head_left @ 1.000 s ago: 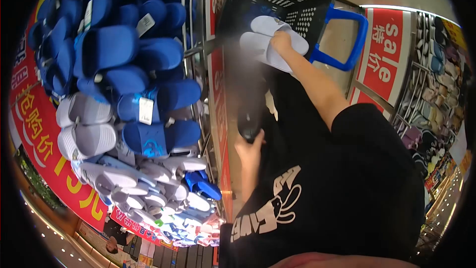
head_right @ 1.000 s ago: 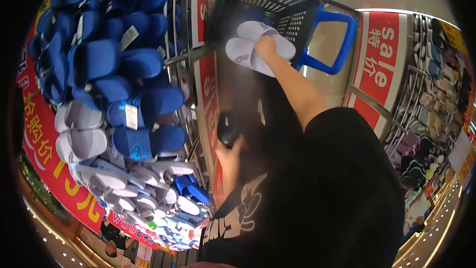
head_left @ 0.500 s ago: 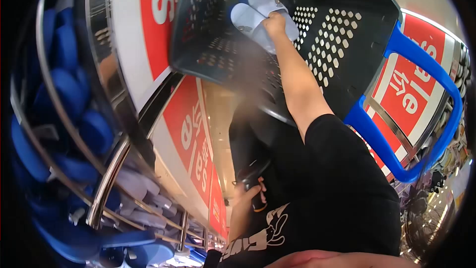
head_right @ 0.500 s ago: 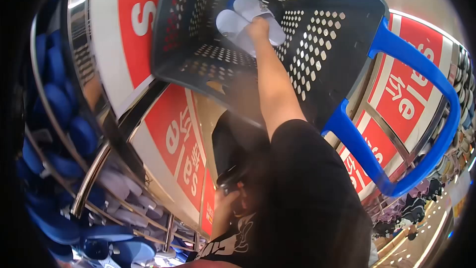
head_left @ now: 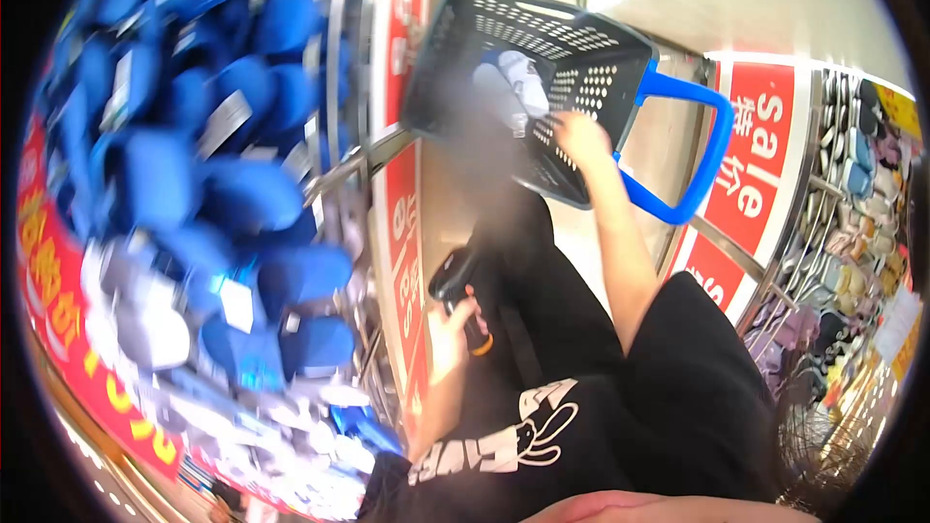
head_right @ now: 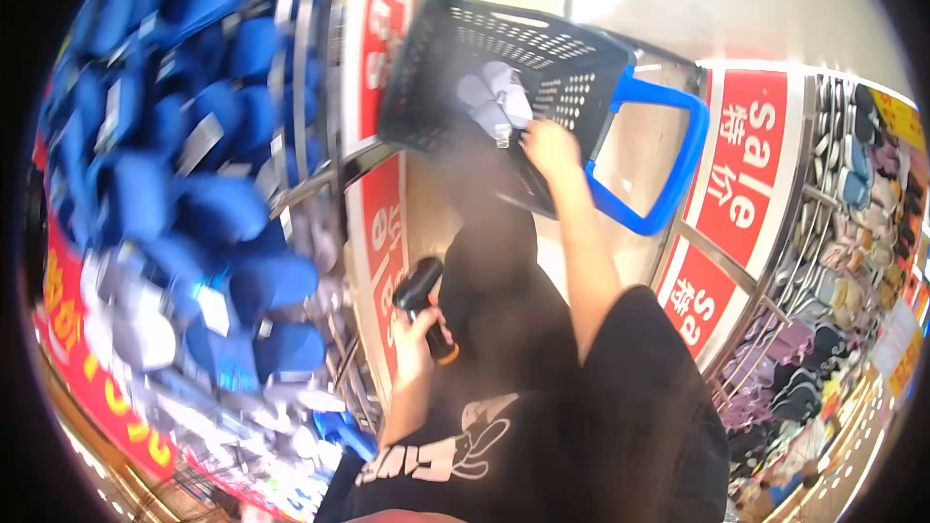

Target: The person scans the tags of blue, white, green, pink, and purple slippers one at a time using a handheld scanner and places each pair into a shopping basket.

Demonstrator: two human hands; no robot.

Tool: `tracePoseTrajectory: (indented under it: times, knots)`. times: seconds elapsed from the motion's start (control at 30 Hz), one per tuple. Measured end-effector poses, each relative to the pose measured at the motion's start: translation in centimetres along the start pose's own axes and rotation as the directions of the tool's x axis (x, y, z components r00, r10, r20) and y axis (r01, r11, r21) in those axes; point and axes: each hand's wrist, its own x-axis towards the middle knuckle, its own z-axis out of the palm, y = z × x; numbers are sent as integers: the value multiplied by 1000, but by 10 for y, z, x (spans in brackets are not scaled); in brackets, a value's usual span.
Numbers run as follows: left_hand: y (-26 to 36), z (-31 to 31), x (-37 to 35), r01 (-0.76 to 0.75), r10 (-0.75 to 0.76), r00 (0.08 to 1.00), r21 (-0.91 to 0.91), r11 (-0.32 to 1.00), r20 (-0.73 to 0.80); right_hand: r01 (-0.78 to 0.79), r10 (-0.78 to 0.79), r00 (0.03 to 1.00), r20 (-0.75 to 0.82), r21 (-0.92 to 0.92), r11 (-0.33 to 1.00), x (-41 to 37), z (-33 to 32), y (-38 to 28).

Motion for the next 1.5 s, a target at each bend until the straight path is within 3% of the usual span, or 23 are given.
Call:
tracePoseTrajectory:
  times: [0.03,0.07,0.1,0.13,0.2,0.3,0.33,0.4,0.5,0.53,0.67,0.77,0.83,1.1,1.3,1.33,1.4,1.5]
  knots:
    - [17,3,-21,-63,63,998,-10,998,20,153,-171,974,-149,-124,980,-35,-26,11]
    - [31,6,-39,-80,80,997,-6,997,20,243,-320,889,-327,-257,935,-77,-70,11]
    - [37,4,-51,-108,109,993,-20,994,46,49,-183,912,-367,-346,937,-112,-97,15]
    - [42,2,-62,-123,126,988,-36,992,85,161,-308,935,-174,-566,809,-134,-115,42]
    - [59,4,-89,-204,204,970,-14,979,128,292,-375,925,-59,-520,803,-174,-133,35]
    - [50,-3,-109,-307,311,934,-46,950,175,335,-421,904,79,-742,581,-188,-110,46]
    - [42,-6,-118,-332,337,920,-59,942,200,354,-444,892,89,-748,561,-180,-105,52]
    - [20,-14,-134,-366,380,901,-102,925,211,420,-224,905,361,-679,603,-152,-100,50]
    - [-12,-35,-167,-393,402,909,-96,915,108,551,-313,835,454,-675,491,-166,-97,0]
    - [-24,-42,-176,-403,413,907,-115,908,84,568,-332,823,461,-677,467,-175,-90,-19]
    - [-84,-74,-232,-453,419,891,-259,853,-176,550,-353,831,431,-535,641,-228,-54,-86]
    - [-118,-100,-275,-515,465,852,-233,825,-238,520,-357,846,396,-468,714,-263,-32,-113]
    - [-139,-117,-298,-580,487,795,-220,784,-361,507,-349,851,393,-442,740,-284,-13,-128]
    - [-193,-215,-330,-537,447,824,-229,812,-348,388,-224,890,398,-399,831,-376,51,-170]
    - [-221,-338,-359,-553,542,823,-27,833,-170,346,-139,895,424,-463,816,-464,111,-197]
    - [-224,-354,-361,-613,596,771,-12,790,-225,354,-112,882,458,-486,799,-480,112,-204]
    - [-230,-390,-364,-601,572,784,-61,797,-240,356,-81,871,484,-510,783,-506,123,-201]
    - [-239,-432,-354,-660,640,718,22,751,-272,425,-243,885,396,-476,770,-545,147,-181]
